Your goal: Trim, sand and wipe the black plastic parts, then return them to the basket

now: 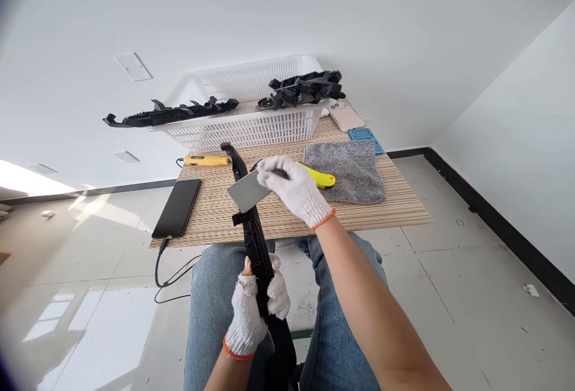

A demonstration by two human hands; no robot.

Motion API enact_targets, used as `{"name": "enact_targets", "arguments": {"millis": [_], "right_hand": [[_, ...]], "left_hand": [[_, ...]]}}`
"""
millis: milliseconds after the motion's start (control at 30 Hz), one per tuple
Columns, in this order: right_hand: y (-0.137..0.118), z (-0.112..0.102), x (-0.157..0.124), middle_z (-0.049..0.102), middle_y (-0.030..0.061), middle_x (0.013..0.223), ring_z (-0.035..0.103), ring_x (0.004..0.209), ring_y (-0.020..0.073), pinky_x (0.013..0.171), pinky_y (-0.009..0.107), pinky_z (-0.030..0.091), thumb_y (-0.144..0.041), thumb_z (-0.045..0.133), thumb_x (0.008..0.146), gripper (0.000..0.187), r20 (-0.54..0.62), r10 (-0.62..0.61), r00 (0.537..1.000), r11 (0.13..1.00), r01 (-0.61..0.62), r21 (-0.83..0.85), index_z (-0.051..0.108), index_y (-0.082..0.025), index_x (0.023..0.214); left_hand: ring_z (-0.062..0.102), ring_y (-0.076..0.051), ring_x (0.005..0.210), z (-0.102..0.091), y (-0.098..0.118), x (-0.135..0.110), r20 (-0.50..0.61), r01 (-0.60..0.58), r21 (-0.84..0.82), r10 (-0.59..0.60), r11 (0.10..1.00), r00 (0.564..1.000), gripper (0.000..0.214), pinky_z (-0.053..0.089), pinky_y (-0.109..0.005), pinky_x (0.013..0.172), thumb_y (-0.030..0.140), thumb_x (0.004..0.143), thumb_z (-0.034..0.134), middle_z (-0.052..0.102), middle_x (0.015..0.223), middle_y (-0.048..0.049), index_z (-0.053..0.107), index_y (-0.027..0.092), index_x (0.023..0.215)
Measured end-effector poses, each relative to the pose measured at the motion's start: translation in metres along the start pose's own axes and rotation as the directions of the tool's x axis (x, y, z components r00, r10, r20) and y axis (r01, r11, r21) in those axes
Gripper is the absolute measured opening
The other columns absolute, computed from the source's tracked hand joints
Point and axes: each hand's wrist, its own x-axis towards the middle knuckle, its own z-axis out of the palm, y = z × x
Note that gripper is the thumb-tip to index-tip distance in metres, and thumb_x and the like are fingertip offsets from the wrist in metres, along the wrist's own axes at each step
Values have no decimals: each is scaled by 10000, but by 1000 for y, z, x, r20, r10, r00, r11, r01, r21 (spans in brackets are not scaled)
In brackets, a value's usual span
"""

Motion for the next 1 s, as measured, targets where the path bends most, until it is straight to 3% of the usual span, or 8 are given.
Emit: {"name": "enact_targets", "arguments": {"millis": [67, 133, 433, 533, 667, 833, 900, 1000], "right_hand": [[5, 2, -2, 677, 21, 999, 631, 865, 139, 670, 249, 551, -348, 745, 761, 188, 165, 33, 986, 999, -39, 34, 614, -219, 800], [9, 4, -3, 688, 22, 1011, 634, 882, 138, 693, 251, 556, -370, 760, 752, 209, 240, 44, 970, 996, -61, 66, 630, -217, 809], [5, -5, 6, 692, 33, 980, 589, 742, 115, 503, 205, 469, -379, 805, 685, 262, 62, 94, 994, 995, -96, 39, 670, -213, 836], [4, -6, 6, 684, 13, 929, 527, 626, 78, 428, 185, 392, -418, 826, 661, 308, 68, 125, 990, 991, -128, 46, 661, -214, 820], [-1, -14, 3, 655, -29, 790, 452, 482, 47, 380, 190, 329, -473, 866, 599, 406, 74, 223, 972, 971, -228, 69, 670, -219, 848], [-12, -29, -4, 680, -16, 797, 609, 563, 119, 404, 201, 353, -520, 885, 561, 584, 189, 212, 959, 961, -239, 137, 678, -259, 1041], [-15, -29, -7, 641, -27, 693, 559, 509, 108, 384, 200, 315, -525, 870, 586, 476, 182, 221, 958, 955, -250, 158, 659, -246, 910], [-13, -22, -8, 393, -80, 430, 327, 367, 70, 343, 206, 222, -568, 817, 638, 463, 62, 289, 955, 940, -295, 173, 487, -242, 629]], "left_hand": [[253, -66, 337, -1, 1, 1, 11, -4, -20, 4, 1000, 1000, 511, 191, -216, 361, 695, 805, 673, 376, 488, 90, 584, 196, 865], [251, -66, 336, -1, 2, 1, 9, -8, -21, 8, 1000, 1000, 521, 194, -217, 354, 702, 798, 677, 385, 490, 88, 596, 192, 867], [309, -79, 338, -9, -1, -4, 15, -15, -10, 15, 1000, 1000, 493, 263, -230, 354, 672, 845, 640, 439, 511, 62, 626, 184, 907], [336, -87, 339, -11, -2, -6, 35, 11, -30, -10, 999, 999, 497, 280, -232, 360, 683, 863, 609, 454, 510, 56, 622, 189, 917], [285, -78, 308, -7, 2, -8, 150, 26, -45, -19, 999, 988, 510, 266, -221, 331, 707, 853, 604, 406, 464, 79, 597, 197, 865], [268, -75, 296, -5, 4, -10, 216, 51, -68, -35, 996, 976, 521, 270, -226, 337, 727, 849, 588, 387, 452, 85, 556, 207, 827], [307, -81, 317, -6, 2, -7, 206, 67, -62, -53, 996, 977, 538, 284, -229, 366, 742, 827, 604, 389, 467, 83, 551, 207, 844], [351, -84, 351, -10, -4, 0, 175, 93, -57, -82, 994, 981, 580, 292, -235, 406, 774, 792, 616, 431, 512, 70, 543, 202, 850]]}}
